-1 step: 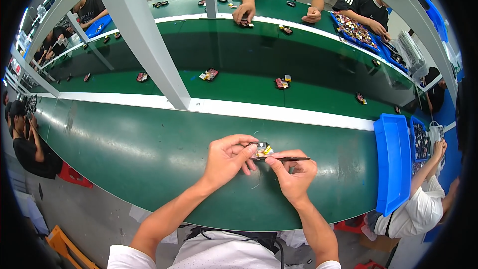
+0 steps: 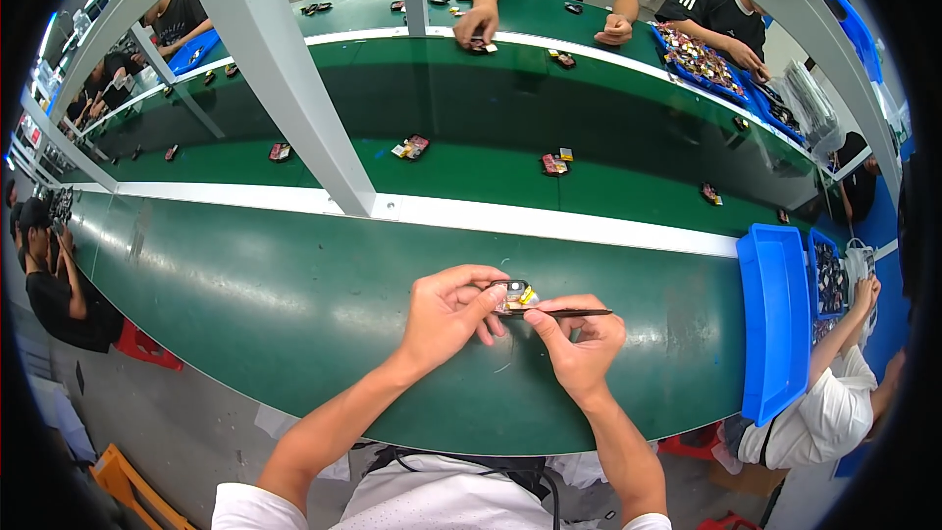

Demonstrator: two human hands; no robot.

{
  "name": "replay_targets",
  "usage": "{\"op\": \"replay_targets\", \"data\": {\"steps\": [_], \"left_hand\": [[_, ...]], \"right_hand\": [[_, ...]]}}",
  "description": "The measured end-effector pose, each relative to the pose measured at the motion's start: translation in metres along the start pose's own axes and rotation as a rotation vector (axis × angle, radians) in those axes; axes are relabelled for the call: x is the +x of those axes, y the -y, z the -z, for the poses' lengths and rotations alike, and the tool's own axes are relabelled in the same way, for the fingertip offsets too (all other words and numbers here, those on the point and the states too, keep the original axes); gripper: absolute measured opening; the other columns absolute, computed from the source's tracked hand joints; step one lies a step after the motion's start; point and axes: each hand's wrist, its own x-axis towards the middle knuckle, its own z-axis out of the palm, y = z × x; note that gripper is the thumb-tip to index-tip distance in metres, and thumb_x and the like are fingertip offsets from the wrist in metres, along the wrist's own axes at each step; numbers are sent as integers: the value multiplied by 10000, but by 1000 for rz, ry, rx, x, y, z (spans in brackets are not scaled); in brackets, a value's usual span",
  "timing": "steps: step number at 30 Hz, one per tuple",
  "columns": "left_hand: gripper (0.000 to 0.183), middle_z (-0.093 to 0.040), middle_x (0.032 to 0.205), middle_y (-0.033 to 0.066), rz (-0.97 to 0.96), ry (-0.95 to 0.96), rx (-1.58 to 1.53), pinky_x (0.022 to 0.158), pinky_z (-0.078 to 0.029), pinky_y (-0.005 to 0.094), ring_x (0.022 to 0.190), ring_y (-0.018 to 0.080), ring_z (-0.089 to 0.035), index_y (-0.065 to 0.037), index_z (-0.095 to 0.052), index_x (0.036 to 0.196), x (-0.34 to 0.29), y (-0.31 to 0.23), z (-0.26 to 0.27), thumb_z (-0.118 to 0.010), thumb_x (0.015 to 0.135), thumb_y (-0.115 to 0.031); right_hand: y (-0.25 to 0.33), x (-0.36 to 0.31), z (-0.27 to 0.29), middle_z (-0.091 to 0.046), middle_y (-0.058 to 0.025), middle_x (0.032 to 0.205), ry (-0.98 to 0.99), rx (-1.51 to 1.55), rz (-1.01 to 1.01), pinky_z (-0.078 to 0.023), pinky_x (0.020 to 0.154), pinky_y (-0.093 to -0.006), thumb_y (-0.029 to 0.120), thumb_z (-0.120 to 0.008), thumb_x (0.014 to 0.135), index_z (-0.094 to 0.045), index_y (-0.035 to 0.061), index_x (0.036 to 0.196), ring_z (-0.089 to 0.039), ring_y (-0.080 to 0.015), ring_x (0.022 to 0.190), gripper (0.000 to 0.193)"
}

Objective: Assemble small electronic or toy components on a production line using tweezers.

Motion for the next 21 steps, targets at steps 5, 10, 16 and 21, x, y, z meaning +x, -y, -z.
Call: {"op": "replay_targets", "data": {"steps": [5, 10, 16, 21], "left_hand": [[215, -707, 952, 167, -3, -3, 42, 489, -551, 257, 638, 170, -690, 116, -636, 1149, 0, -1, -4, -627, 963, 7], [211, -707, 943, 161, -15, 1, 49, 483, -547, 251, 632, 160, -684, 119, -638, 1143, 2, 1, -8, -626, 960, 14], [201, -717, 884, 162, -40, -1, 83, 469, -557, 267, 623, 179, -694, 101, -654, 1123, 3, 3, -16, -645, 961, -17], [208, -718, 885, 158, -42, 12, 117, 469, -557, 266, 625, 174, -692, 102, -654, 1130, 3, 4, -19, -645, 960, -16]], "right_hand": [[-2, 3, 8, -756, -42, 824, 37, -11, 24, -286, 419, -203, 8, -853, 761, -751, 18, 832, -427, -12, 438, 125], [-3, 3, 13, -761, -50, 846, 63, -48, 83, -298, 416, -207, -5, -857, 741, -750, 22, 843, -431, -24, 430, 150], [-2, 5, 21, -763, -59, 849, 92, -70, 108, -316, 416, -209, -1, -857, 734, -745, 39, 837, -446, -35, 424, 157], [1, 6, 25, -761, -60, 804, 124, -97, 155, -340, 424, -217, 0, -847, 737, -736, 54, 832, -444, -48, 413, 156]]}}
